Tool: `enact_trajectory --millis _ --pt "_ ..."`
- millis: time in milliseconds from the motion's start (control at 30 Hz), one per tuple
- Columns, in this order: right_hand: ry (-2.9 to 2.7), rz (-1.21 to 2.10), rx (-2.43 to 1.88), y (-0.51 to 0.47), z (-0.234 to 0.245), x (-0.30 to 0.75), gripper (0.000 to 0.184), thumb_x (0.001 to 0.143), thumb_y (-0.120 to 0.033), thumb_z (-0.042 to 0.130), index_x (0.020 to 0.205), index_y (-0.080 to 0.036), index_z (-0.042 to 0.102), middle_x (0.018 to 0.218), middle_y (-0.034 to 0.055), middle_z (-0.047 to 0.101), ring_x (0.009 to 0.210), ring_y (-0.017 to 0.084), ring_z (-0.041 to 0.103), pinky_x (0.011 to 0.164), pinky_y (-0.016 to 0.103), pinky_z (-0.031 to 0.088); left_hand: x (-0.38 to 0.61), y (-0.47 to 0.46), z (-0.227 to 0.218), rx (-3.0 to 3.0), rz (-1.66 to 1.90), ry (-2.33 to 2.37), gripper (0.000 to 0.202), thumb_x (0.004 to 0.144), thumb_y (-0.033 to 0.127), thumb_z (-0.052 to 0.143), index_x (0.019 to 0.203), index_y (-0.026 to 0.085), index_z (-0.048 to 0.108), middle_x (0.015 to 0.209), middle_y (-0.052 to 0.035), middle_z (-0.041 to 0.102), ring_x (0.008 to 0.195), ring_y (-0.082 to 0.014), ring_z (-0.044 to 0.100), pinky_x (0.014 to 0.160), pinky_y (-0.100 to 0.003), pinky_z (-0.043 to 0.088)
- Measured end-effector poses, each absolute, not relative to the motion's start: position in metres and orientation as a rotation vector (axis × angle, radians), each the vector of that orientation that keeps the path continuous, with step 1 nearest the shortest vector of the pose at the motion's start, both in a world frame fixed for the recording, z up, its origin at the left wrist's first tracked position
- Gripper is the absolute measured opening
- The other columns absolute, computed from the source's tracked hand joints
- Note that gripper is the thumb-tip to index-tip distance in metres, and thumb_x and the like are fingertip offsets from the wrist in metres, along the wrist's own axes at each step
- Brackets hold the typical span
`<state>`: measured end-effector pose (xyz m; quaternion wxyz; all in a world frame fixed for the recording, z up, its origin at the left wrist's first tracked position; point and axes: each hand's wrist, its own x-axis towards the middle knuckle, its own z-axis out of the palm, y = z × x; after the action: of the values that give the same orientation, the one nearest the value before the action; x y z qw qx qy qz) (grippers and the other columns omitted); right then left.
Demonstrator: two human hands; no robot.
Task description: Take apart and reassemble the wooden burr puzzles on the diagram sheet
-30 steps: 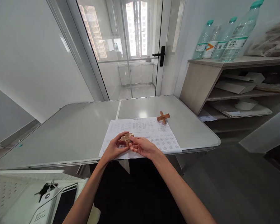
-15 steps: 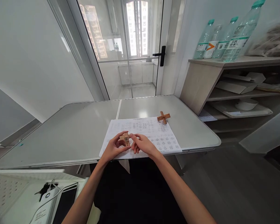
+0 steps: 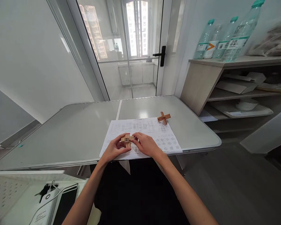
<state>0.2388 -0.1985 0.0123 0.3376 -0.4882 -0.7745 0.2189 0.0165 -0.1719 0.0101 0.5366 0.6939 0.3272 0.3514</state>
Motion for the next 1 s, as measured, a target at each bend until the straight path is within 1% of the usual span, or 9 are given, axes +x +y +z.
enact_trajectory --millis 100,233,333,400,500,667,767,900,1000 --pt "-2.037 0.582 -1.281 -0.198 0.014 0.239 0.029 0.111 -0.044 0.041 0.107 -0.023 0.061 0.099 0.0031 0.069 0.080 0.018 0.061 0.071 0.030 0.043 0.017 -0.172 0.009 1.685 0.856 0.780 0.073 0.078 0.037 0.089 0.144 0.025 0.060 0.107 -0.0047 0.070 0.082 -0.0162 0.065 0.087 -0.039 0.059" --pt "-1.995 0.664 -1.263 -0.198 0.013 0.237 0.032 0.110 -0.043 0.043 0.089 -0.023 0.056 0.086 0.0000 0.064 0.073 0.017 0.056 0.068 0.029 0.040 0.017 -0.171 0.007 1.681 0.869 0.754 0.071 0.080 0.035 0.089 0.144 0.025 0.060 0.120 -0.0079 0.071 0.093 -0.0196 0.068 0.091 -0.039 0.059" --pt "-1.939 0.824 -1.239 -0.198 0.012 0.237 0.036 0.108 -0.047 0.044 0.082 -0.023 0.051 0.075 -0.0031 0.058 0.068 0.016 0.052 0.065 0.029 0.038 0.017 -0.171 0.008 1.663 0.823 0.757 0.073 0.079 0.035 0.089 0.145 0.023 0.059 0.116 -0.0081 0.074 0.096 -0.0218 0.070 0.092 -0.039 0.059" --pt "-1.894 0.937 -1.231 -0.199 0.013 0.238 0.038 0.107 -0.051 0.045 0.081 -0.023 0.051 0.072 -0.0039 0.055 0.066 0.015 0.050 0.063 0.028 0.036 0.016 -0.171 0.008 1.670 0.804 0.763 0.072 0.079 0.034 0.089 0.144 0.022 0.060 0.116 -0.0084 0.074 0.099 -0.0230 0.070 0.094 -0.039 0.058" --pt "-1.813 1.106 -1.223 -0.200 0.014 0.240 0.043 0.105 -0.056 0.045 0.079 -0.023 0.052 0.068 -0.0045 0.052 0.063 0.015 0.049 0.062 0.028 0.037 0.016 -0.172 0.010 1.687 0.797 0.749 0.070 0.081 0.034 0.088 0.144 0.023 0.060 0.122 -0.0094 0.073 0.103 -0.0236 0.070 0.096 -0.039 0.057" --pt "-1.603 1.378 -1.149 -0.199 0.011 0.239 0.048 0.097 -0.065 0.055 0.076 -0.022 0.053 0.062 -0.0061 0.048 0.054 0.012 0.045 0.056 0.026 0.037 0.016 -0.173 0.011 1.726 0.793 0.741 0.069 0.082 0.035 0.088 0.144 0.025 0.060 0.137 -0.0108 0.068 0.102 -0.0231 0.070 0.097 -0.039 0.056" --pt "-1.522 1.404 -1.143 -0.197 0.007 0.236 0.050 0.094 -0.067 0.060 0.073 -0.022 0.054 0.060 -0.0058 0.050 0.053 0.011 0.046 0.055 0.026 0.038 0.016 -0.172 0.009 1.763 0.809 0.775 0.072 0.082 0.037 0.087 0.147 0.027 0.058 0.140 -0.0103 0.067 0.102 -0.0227 0.070 0.096 -0.039 0.056" --pt "-1.322 1.407 -1.144 -0.191 0.001 0.239 0.050 0.090 -0.067 0.068 0.074 -0.020 0.061 0.058 -0.0051 0.051 0.051 0.012 0.048 0.052 0.026 0.038 0.017 -0.169 0.007 1.755 0.800 0.863 0.082 0.084 0.039 0.086 0.156 0.033 0.048 0.139 -0.0091 0.066 0.091 -0.0172 0.070 0.088 -0.036 0.057" --pt "-1.071 1.411 -1.119 -0.184 -0.003 0.255 0.050 0.088 -0.067 0.070 0.077 -0.020 0.061 0.062 -0.0048 0.050 0.050 0.010 0.046 0.049 0.025 0.038 0.018 -0.168 0.007 1.735 0.826 0.890 0.079 0.086 0.040 0.082 0.156 0.034 0.046 0.147 -0.0109 0.061 0.085 -0.0147 0.070 0.085 -0.036 0.058"
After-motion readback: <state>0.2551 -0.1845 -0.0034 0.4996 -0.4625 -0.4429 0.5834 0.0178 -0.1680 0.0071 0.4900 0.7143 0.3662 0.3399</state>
